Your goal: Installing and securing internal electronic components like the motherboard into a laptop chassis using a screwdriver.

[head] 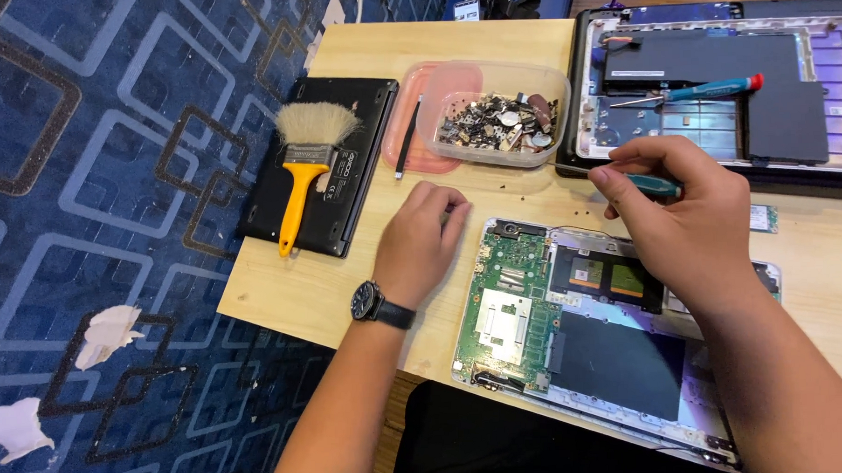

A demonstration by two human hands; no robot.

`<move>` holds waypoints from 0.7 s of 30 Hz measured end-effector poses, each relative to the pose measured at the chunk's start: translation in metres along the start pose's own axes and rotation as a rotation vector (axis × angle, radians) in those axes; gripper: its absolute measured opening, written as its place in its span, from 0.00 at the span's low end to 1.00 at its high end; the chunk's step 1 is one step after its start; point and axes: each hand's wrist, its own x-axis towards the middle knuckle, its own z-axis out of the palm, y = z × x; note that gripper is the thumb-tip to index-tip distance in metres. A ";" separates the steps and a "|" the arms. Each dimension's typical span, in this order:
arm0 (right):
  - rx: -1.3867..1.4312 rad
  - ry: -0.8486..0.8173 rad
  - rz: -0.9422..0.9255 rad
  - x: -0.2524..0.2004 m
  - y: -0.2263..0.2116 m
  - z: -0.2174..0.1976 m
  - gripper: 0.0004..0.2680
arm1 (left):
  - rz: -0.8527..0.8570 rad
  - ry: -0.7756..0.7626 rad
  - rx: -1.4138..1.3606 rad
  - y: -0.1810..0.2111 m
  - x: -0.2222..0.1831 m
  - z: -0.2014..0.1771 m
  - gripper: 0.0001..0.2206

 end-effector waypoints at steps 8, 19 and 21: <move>-0.008 0.053 -0.038 0.002 0.002 -0.004 0.05 | 0.153 -0.167 -0.214 0.054 0.001 0.011 0.07; -0.139 -0.259 0.108 0.014 -0.011 -0.033 0.03 | 0.210 -0.090 -0.394 0.055 -0.003 0.005 0.11; -0.202 -0.310 0.119 0.015 -0.010 -0.034 0.03 | 0.197 -0.072 -0.477 0.053 -0.006 0.002 0.11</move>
